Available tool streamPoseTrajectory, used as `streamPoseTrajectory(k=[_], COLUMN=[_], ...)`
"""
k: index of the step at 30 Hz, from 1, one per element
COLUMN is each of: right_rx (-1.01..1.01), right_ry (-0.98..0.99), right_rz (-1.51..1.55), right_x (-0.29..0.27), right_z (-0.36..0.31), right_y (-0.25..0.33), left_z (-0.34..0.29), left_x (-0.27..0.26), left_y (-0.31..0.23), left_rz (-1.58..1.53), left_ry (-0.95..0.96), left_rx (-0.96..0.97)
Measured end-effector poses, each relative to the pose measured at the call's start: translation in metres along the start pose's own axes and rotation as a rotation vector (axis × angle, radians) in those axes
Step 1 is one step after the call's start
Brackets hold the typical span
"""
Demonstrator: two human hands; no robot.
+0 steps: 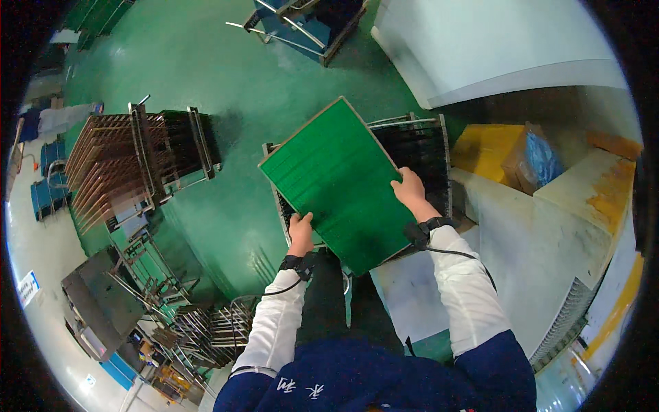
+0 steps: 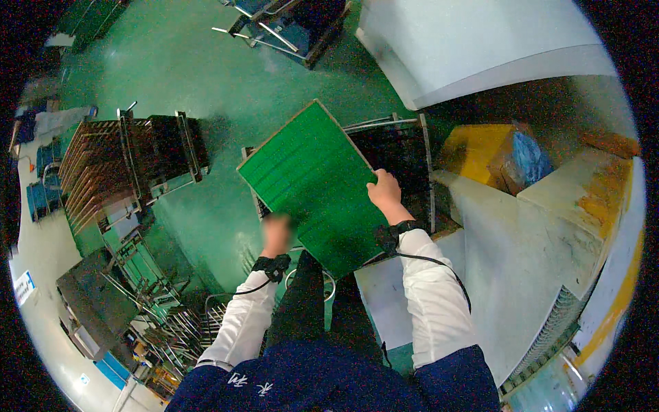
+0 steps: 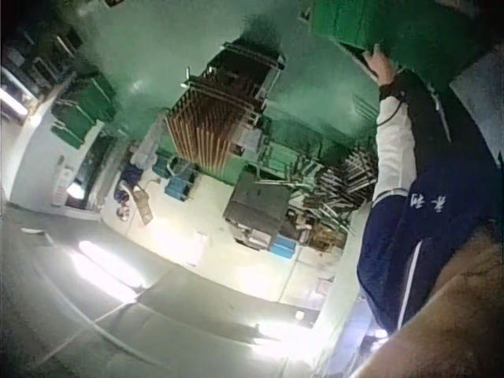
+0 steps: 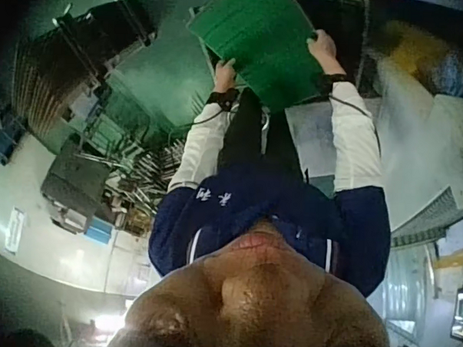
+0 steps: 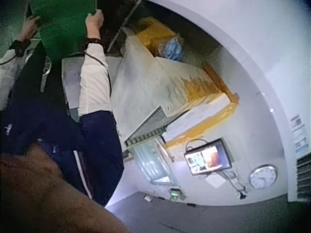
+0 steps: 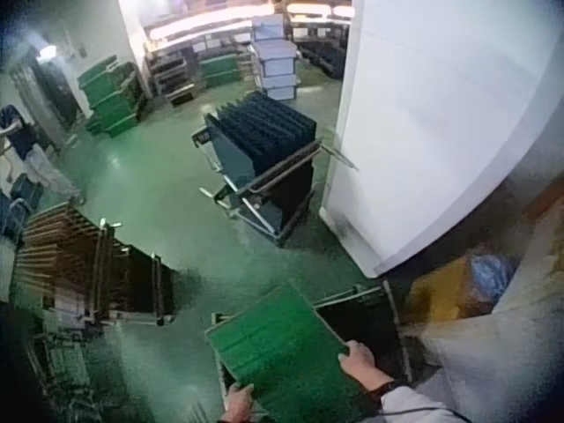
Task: The recorder sorts through stacks of blue and green plastic material sheets and moves them between machines and industrial storage racks.
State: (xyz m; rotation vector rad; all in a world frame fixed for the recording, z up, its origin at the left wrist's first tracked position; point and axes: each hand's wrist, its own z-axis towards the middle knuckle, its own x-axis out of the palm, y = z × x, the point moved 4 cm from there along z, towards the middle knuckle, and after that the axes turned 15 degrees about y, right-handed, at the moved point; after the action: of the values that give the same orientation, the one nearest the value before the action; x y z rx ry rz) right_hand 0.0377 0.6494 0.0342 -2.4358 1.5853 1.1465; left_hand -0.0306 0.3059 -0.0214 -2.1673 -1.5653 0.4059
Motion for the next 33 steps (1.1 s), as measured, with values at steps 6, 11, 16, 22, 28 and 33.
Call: streamPoseTrajectory(k=[6, 11, 16, 22, 28, 33], right_rx=[0.045, -0.108, -0.179, -0.138, -0.207, -0.063], right_ry=[0.104, 0.06, 0.055, 0.054, 0.084, -0.244], right_rz=[0.008, 0.178, 0.374, 0.245, 0.294, 0.241], right_x=[-0.011, -0.018, 0.002, 0.016, 0.012, -0.037], right_z=[0.003, 0.005, 0.017, 0.023, 0.035, 0.044], right_y=[-0.011, -0.031, -0.082, -0.067, -0.092, -0.146], left_z=[-0.004, -0.008, 0.005, -0.007, -0.015, -0.006], left_x=[-0.018, -0.028, -0.021, -0.02, -0.03, -0.067], left_y=[0.005, 0.003, 0.013, 0.002, -0.01, -0.04], left_rz=[-0.102, 0.02, 0.13, 0.117, 0.197, 0.288], left_ry=[0.037, 0.027, -0.003, -0.018, -0.092, -0.368], left_rx=[-0.041, -0.064, -0.054, -0.092, -0.151, 0.108])
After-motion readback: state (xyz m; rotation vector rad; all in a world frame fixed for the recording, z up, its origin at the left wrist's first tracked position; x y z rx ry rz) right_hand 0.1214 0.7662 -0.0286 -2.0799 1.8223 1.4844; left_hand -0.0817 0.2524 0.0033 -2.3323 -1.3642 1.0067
